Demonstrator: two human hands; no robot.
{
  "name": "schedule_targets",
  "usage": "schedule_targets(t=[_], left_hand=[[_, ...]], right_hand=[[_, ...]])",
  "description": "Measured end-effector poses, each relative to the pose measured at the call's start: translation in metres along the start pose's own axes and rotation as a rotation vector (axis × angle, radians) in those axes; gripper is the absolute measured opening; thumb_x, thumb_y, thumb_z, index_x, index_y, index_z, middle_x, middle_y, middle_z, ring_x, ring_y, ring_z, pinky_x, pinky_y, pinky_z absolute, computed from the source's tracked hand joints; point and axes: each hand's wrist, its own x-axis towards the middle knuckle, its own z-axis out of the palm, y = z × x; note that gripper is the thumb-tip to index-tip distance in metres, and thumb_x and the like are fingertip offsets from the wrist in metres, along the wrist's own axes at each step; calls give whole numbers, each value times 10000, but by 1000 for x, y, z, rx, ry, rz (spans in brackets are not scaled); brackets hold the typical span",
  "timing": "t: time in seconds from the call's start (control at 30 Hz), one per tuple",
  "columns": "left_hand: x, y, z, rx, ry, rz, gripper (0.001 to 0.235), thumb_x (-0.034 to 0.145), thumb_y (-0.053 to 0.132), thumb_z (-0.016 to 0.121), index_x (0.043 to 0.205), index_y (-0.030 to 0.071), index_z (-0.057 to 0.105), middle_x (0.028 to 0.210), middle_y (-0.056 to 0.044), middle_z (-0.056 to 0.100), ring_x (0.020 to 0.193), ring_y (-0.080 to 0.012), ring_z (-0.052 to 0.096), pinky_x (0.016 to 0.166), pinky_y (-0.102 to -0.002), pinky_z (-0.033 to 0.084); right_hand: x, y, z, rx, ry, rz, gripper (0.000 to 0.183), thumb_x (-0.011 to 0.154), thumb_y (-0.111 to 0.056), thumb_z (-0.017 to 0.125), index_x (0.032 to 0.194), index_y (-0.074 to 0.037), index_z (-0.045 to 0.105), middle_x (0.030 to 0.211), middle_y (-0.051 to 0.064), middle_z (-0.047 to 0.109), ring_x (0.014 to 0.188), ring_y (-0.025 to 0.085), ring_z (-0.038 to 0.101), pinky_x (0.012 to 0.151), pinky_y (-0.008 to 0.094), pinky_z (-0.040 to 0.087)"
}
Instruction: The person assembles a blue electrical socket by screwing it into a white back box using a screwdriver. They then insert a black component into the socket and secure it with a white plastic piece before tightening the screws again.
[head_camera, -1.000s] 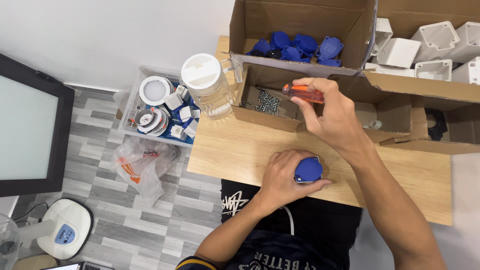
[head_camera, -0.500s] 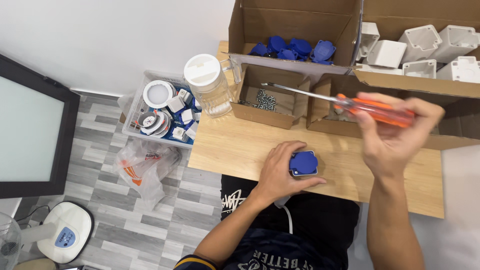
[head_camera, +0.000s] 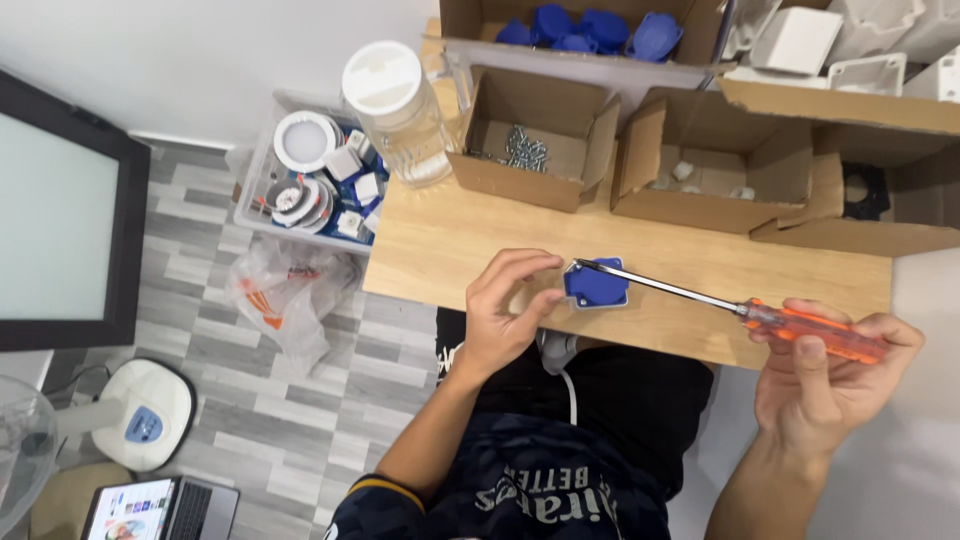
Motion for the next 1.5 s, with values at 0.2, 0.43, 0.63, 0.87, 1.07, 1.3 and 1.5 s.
schedule_targets(t=[0.2, 0.43, 0.63, 0.87, 1.07, 1.3, 1.5], left_hand=[[-3, 5, 2, -17, -19, -32, 319, 1026, 218, 804, 1299, 76, 722, 1156, -114, 789, 1056, -216, 777, 925, -302, 635], [-5, 2, 0, -40, -3, -141, 220, 1020, 135, 813, 1234, 97, 781, 1097, -81, 780, 938, -162, 735, 822, -258, 587], [-5, 1, -2, -64, -7, -161, 169, 1014, 130, 816, 1181, 112, 800, 1111, -76, 781, 950, -147, 719, 825, -245, 598], [-6, 3, -6, -3, -18, -101, 152, 1003, 80, 824, 1149, 101, 785, 1107, -89, 767, 997, -198, 749, 932, -300, 621], [-8, 2, -10, 7, -23, -89, 126, 1007, 59, 815, 1128, 85, 789, 1079, -96, 759, 952, -203, 740, 901, -300, 600], [-11, 5, -5, 21, -15, -79, 91, 1017, -5, 775, 1080, 59, 789, 1051, -117, 763, 961, -224, 761, 836, -289, 612], [-8, 10, -3, 57, -44, 54, 121, 977, -66, 806, 1056, 25, 805, 1050, -119, 776, 934, -222, 766, 888, -301, 631]], right_hand=[[-4, 5, 5, -79, -35, -25, 443, 1127, -61, 669, 1347, -197, 310, 1320, 311, 661, 895, 456, 705, 851, 501, 669], [-3, 7, 5, -135, -90, -80, 449, 1096, -83, 664, 1321, -175, 287, 1278, 316, 653, 848, 475, 691, 809, 564, 659], [-5, 8, -4, -125, -128, -117, 473, 1066, -74, 670, 1318, -169, 282, 1286, 297, 643, 873, 379, 690, 880, 607, 695], [-1, -5, -4, -204, -219, -215, 498, 1020, -77, 671, 1317, -177, 284, 1113, 286, 593, 1039, 345, 675, 834, 648, 703], [8, -30, 12, -263, -419, -331, 417, 1026, -81, 627, 1245, -134, 276, 1136, 285, 601, 942, 483, 736, 999, 781, 721], [29, -63, 32, -302, -533, -390, 416, 1001, -13, 622, 1203, -167, 292, 1070, 278, 614, 994, 526, 774, 921, 678, 768], [41, -98, 42, -411, -518, -342, 341, 1085, -22, 581, 1376, 63, 424, 1205, 295, 606, 1071, 499, 799, 974, 616, 819]])
